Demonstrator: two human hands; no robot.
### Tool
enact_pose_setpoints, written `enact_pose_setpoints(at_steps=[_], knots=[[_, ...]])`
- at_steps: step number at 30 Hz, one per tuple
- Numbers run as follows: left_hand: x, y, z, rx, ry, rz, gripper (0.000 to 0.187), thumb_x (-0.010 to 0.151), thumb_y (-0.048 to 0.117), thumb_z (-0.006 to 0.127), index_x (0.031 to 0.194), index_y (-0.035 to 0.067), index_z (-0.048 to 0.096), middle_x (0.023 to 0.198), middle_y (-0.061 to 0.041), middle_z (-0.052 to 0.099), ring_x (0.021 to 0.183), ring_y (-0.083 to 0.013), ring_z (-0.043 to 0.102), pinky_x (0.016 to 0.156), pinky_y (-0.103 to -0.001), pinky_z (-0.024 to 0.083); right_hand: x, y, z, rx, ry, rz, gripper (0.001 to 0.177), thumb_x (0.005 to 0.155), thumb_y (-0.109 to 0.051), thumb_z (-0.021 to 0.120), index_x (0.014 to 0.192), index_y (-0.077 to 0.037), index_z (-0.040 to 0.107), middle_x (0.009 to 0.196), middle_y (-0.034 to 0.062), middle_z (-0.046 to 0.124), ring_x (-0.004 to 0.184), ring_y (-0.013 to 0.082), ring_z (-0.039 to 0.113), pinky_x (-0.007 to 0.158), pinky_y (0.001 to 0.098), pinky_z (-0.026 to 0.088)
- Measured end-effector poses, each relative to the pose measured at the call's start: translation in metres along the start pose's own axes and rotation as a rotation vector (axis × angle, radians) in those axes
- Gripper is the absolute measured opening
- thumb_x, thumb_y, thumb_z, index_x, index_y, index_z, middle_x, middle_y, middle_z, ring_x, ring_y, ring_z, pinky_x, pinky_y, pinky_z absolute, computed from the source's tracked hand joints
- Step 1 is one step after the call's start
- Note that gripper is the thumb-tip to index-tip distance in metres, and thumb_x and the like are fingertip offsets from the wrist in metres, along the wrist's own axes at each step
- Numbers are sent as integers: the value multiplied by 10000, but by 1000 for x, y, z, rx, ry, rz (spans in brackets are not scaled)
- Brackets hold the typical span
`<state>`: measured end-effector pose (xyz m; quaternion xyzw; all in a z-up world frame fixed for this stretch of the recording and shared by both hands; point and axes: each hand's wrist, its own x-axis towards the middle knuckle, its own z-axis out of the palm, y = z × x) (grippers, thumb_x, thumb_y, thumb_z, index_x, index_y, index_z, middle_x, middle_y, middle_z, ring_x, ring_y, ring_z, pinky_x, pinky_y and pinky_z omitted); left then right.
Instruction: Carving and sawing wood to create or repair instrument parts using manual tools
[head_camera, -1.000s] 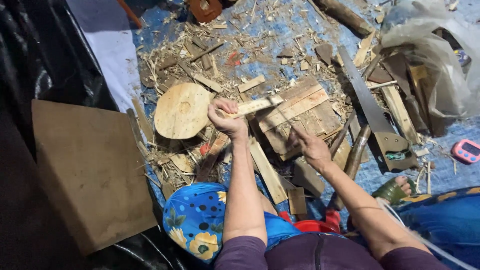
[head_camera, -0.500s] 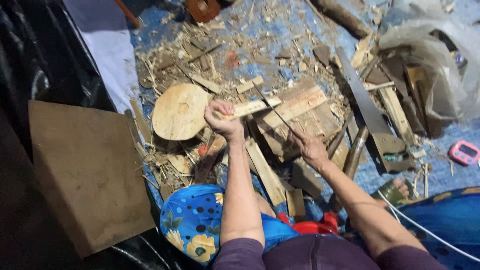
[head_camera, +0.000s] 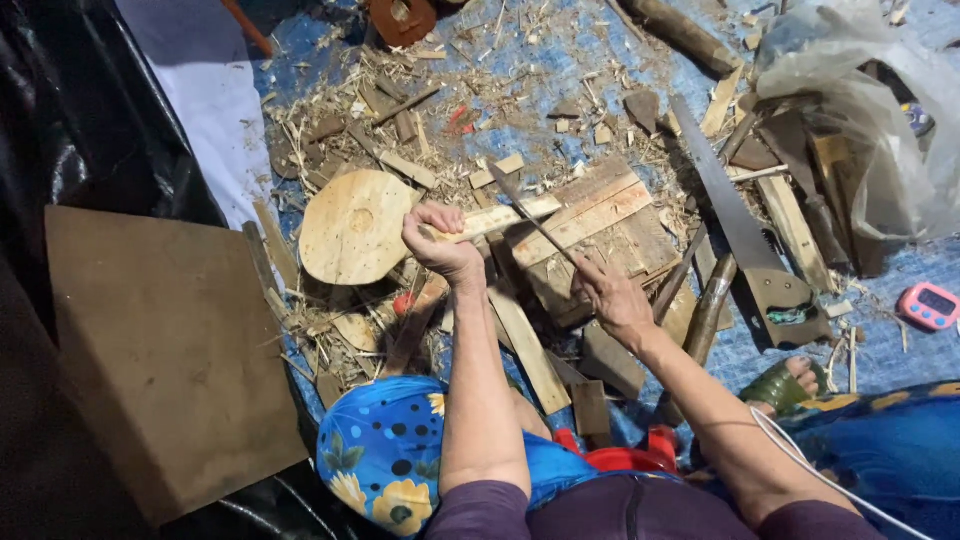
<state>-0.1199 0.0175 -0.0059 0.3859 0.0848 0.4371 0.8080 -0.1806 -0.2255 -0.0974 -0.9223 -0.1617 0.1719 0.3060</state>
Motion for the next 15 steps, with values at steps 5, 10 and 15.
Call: enact_pose_setpoints(at_steps=[5, 10, 15], knots=[[1, 2, 12, -6, 6, 0, 502, 1027, 405, 377, 586, 166, 343, 446, -7, 298, 351, -118, 342, 430, -221, 338, 7, 41, 18, 123, 60, 29, 458, 1059, -355, 434, 1514, -332, 488, 1274, 204, 687, 1113, 477, 657, 963, 587, 538], [0, -2, 8, -17, 15, -20, 484, 1028, 374, 374, 586, 181, 339, 455, 14, 306, 365, -92, 354, 444, -202, 344, 14, 55, 42, 86, 143, -126, 447, 1021, -364, 489, 1452, -281, 569, 1130, 199, 724, 1056, 426, 696, 906, 537, 562], [-1, -3, 14, 7, 100, -26, 478, 1008, 389, 400, 582, 178, 347, 454, 20, 334, 382, -98, 375, 459, -215, 351, 11, 48, 29, 130, 111, 114, 450, 1055, -483, 405, 1390, -269, 615, 1159, 248, 725, 1079, 485, 679, 943, 604, 543]])
